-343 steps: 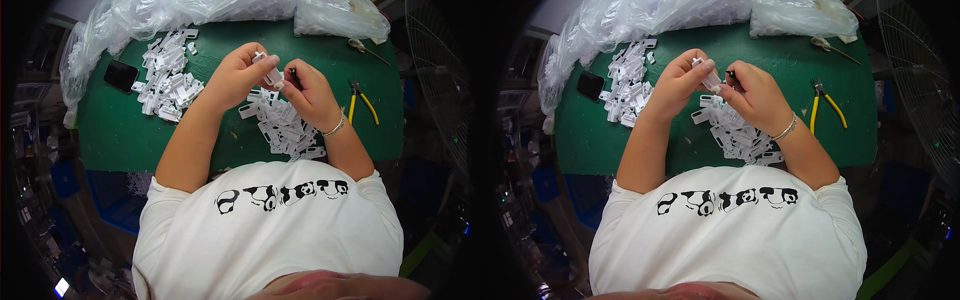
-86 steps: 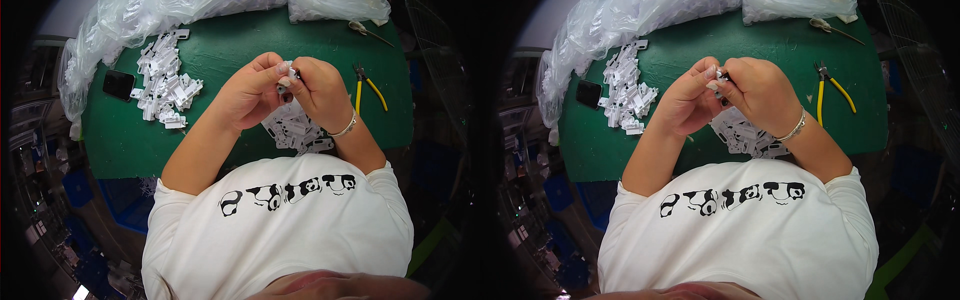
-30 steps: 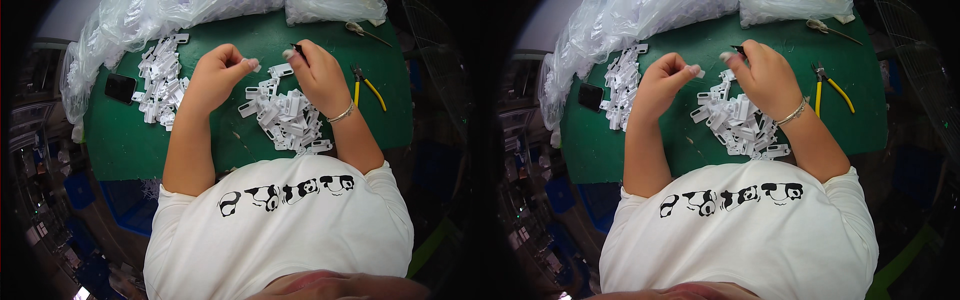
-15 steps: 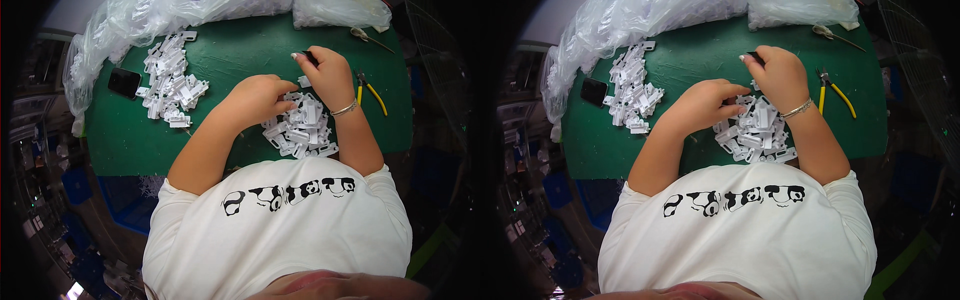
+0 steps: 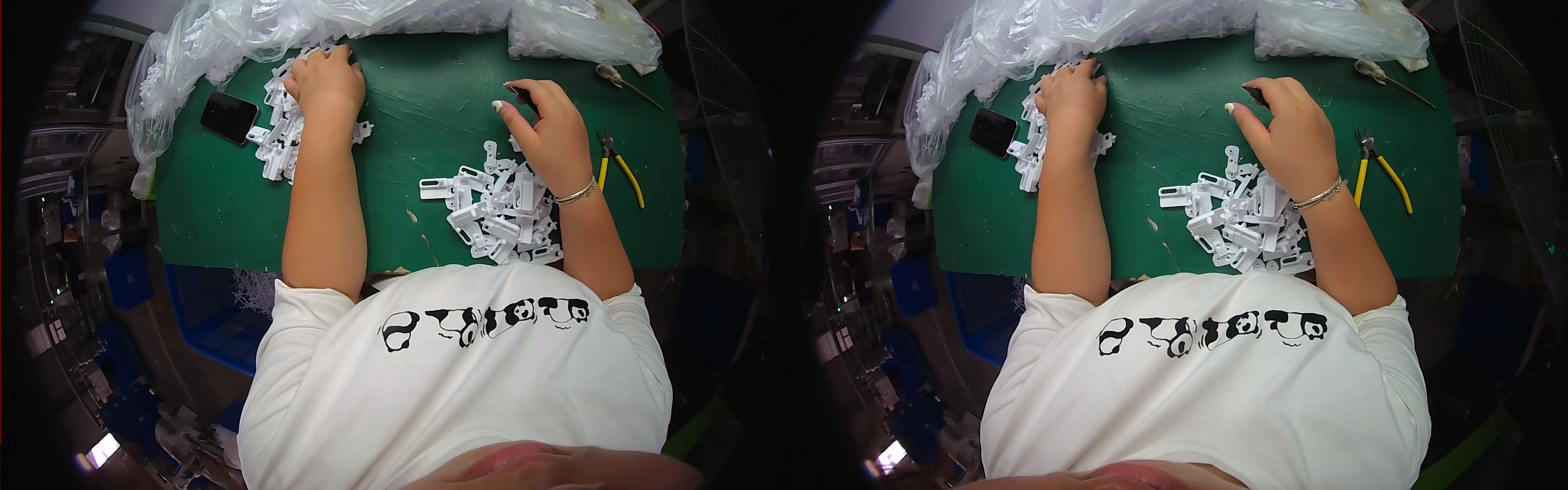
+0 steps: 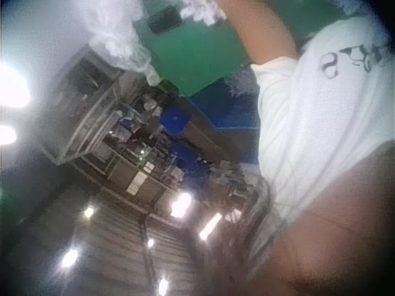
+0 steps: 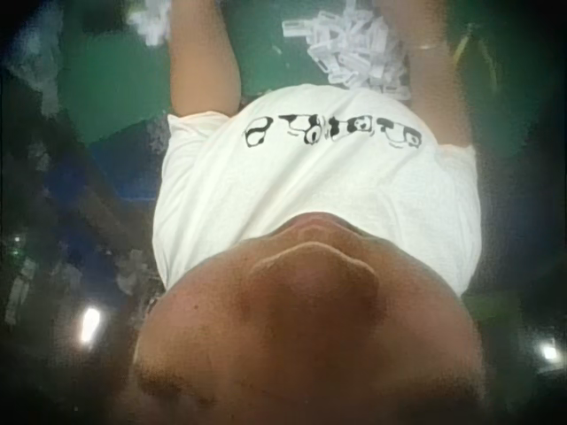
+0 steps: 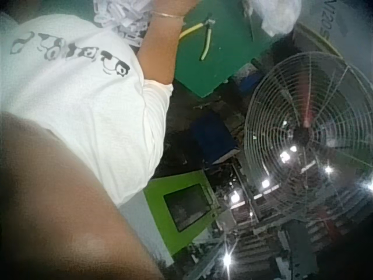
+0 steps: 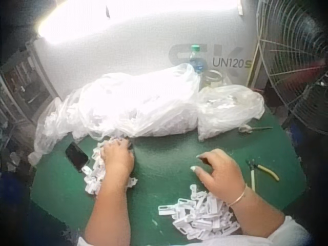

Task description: The person repeatedly picks up plastic components from the workbench and inserts small pins into them by hand.

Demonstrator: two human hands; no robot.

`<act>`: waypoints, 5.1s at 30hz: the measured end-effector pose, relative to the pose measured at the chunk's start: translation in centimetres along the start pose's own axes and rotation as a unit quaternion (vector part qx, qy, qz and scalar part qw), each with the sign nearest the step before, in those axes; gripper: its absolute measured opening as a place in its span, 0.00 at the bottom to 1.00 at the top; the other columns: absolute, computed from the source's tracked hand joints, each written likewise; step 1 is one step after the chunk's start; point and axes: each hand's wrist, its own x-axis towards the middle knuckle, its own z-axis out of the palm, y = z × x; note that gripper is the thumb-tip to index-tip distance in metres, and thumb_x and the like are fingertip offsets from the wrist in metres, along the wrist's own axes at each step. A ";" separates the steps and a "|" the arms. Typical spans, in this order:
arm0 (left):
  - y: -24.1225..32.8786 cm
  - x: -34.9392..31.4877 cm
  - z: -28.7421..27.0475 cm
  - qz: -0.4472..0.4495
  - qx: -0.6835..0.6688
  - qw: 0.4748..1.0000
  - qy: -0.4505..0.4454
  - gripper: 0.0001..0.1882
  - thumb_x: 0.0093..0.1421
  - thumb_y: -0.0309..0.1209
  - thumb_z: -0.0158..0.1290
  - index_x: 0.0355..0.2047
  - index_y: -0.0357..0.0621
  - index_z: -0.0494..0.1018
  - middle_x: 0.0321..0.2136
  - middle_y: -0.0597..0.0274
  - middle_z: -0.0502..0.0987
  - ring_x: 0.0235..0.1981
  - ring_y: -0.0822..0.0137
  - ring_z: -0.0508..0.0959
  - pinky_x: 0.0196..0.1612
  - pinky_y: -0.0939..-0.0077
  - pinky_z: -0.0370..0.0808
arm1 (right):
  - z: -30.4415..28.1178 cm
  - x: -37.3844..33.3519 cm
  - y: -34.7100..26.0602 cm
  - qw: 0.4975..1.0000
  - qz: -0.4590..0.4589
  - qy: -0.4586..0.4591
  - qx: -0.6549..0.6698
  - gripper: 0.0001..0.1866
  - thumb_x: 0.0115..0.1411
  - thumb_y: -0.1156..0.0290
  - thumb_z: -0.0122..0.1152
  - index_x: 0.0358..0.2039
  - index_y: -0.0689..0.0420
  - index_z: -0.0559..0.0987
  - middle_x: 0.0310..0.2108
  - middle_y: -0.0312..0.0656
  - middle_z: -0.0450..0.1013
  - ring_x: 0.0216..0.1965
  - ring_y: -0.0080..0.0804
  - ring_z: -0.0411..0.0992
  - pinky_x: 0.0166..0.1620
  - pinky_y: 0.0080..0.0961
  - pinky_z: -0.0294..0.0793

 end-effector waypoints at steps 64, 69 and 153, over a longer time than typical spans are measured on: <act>5.8 -7.8 -5.8 -0.034 -0.836 0.287 -0.467 0.07 0.63 0.31 0.51 0.37 0.41 0.71 0.33 0.63 0.76 0.34 0.73 0.75 0.40 0.74 0.71 | -0.6 -1.0 -1.8 0.977 -0.078 -0.050 0.194 0.22 0.55 0.54 0.64 0.32 0.61 0.71 0.21 0.42 0.66 0.21 0.35 0.65 0.26 0.27 0.66; 5.7 -7.7 -5.8 -0.016 -0.832 0.299 -0.468 0.06 0.63 0.31 0.52 0.35 0.41 0.70 0.33 0.63 0.76 0.34 0.73 0.75 0.40 0.75 0.71 | -0.9 -0.9 -1.9 0.983 -0.081 -0.067 0.153 0.23 0.55 0.51 0.62 0.29 0.61 0.70 0.20 0.43 0.66 0.21 0.38 0.65 0.25 0.29 0.65; -6.7 -0.8 -5.0 -0.057 -0.196 0.960 -0.189 0.11 0.51 0.36 0.57 0.34 0.48 0.78 0.33 0.64 0.80 0.36 0.62 0.78 0.47 0.66 0.66 | -0.6 -0.4 -0.8 0.981 0.010 -0.021 0.190 0.19 0.54 0.65 0.68 0.21 0.61 0.66 0.15 0.36 0.59 0.18 0.22 0.54 0.21 0.20 0.57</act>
